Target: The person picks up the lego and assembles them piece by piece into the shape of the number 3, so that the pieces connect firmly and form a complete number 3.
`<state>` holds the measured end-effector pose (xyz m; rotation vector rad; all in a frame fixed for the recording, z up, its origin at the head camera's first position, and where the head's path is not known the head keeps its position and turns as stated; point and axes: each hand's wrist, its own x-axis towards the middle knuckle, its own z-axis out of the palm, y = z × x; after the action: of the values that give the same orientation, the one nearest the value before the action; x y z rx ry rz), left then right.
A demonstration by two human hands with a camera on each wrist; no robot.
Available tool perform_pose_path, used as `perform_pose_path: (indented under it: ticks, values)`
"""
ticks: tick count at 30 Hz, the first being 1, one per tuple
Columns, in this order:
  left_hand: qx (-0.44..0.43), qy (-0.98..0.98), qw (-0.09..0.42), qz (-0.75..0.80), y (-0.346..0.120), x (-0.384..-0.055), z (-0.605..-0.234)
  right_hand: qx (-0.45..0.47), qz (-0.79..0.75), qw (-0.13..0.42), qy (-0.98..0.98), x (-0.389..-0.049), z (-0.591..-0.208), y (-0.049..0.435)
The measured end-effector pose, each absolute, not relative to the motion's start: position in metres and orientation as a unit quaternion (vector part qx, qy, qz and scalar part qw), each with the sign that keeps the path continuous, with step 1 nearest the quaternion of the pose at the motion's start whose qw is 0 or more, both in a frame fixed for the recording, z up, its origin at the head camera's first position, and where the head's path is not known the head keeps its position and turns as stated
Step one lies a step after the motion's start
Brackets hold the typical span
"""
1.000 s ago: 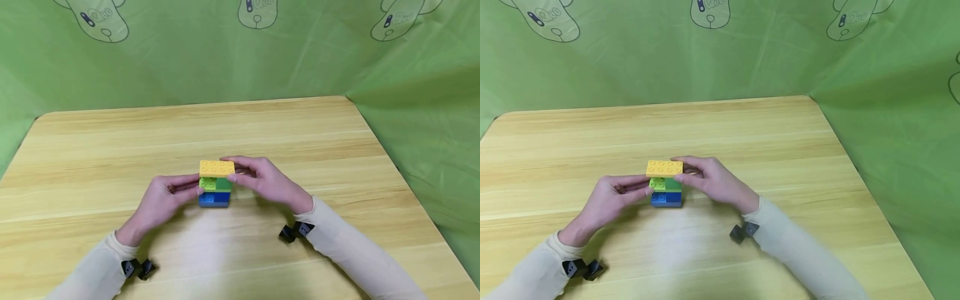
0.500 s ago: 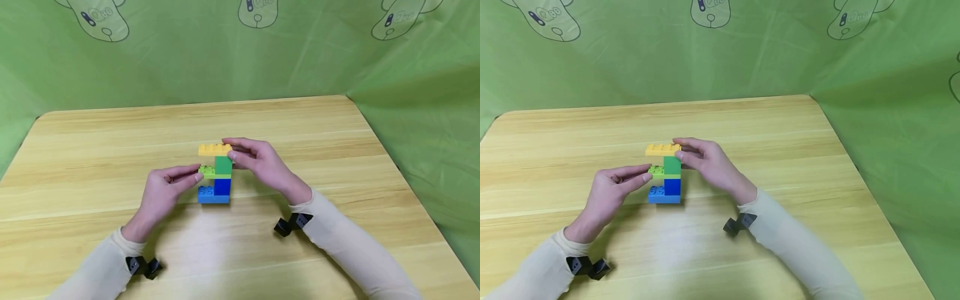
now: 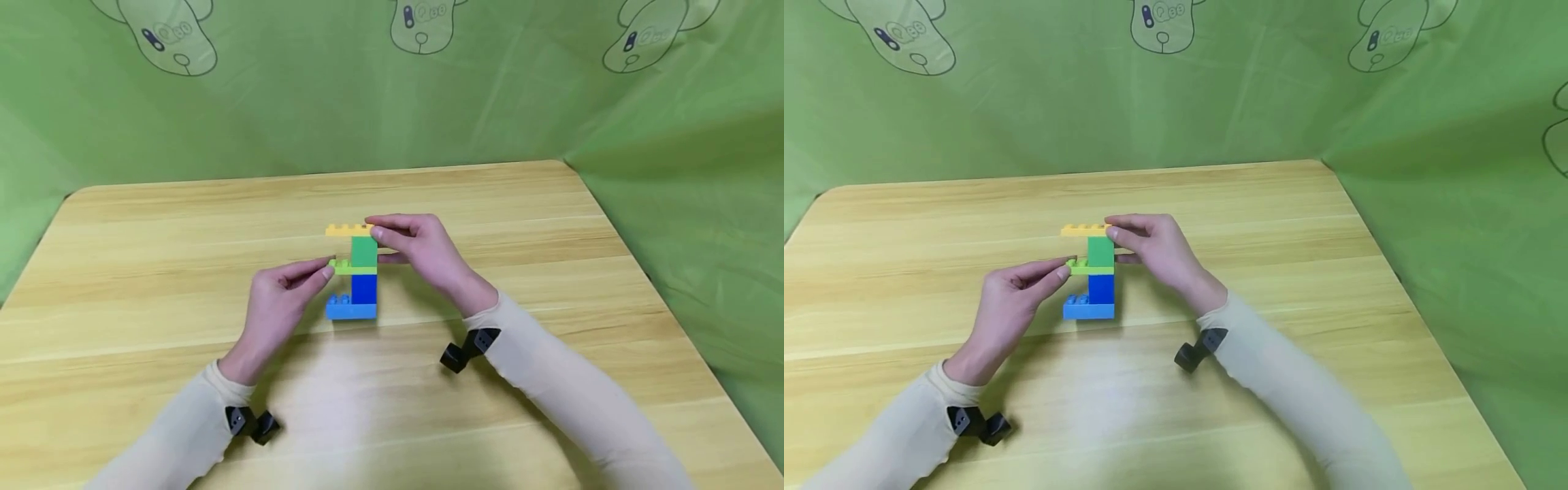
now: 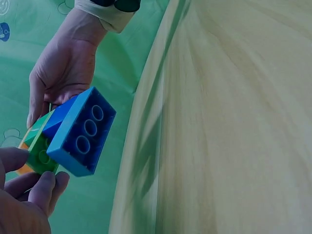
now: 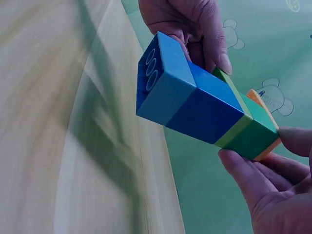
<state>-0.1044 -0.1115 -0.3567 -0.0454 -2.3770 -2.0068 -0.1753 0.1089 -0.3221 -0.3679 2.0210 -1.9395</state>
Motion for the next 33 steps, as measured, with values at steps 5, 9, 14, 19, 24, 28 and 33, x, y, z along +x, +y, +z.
perform_pose_path:
  ticks: [5,9,14,19,24,28,33]
  values:
    - [0.002,-0.769,0.014,-0.639,-0.108,-0.111,-0.36,-0.084,-0.695,0.162,0.695,-0.183,-0.325,0.105]
    - [0.006,-0.771,0.027,-0.636,-0.104,-0.116,-0.363,-0.053,-0.701,0.159,0.693,-0.188,-0.328,0.103]
    - [-0.008,-0.775,0.043,-0.63,-0.1,-0.121,-0.364,-0.023,-0.695,0.156,0.702,-0.193,-0.331,0.101]
    - [-0.008,-0.788,0.051,-0.613,-0.098,-0.124,-0.365,-0.016,-0.68,0.163,0.715,-0.195,-0.334,0.099]
    - [0.01,-0.802,0.051,-0.595,-0.097,-0.128,-0.369,-0.011,-0.678,0.154,0.719,-0.193,-0.338,0.095]
    - [0.018,-0.812,0.049,-0.582,-0.097,-0.135,-0.373,-0.004,-0.676,0.125,0.726,-0.194,-0.343,0.093]
    - [0.028,-0.822,0.042,-0.567,-0.095,-0.138,-0.376,-0.003,-0.639,0.108,0.761,-0.196,-0.347,0.091]
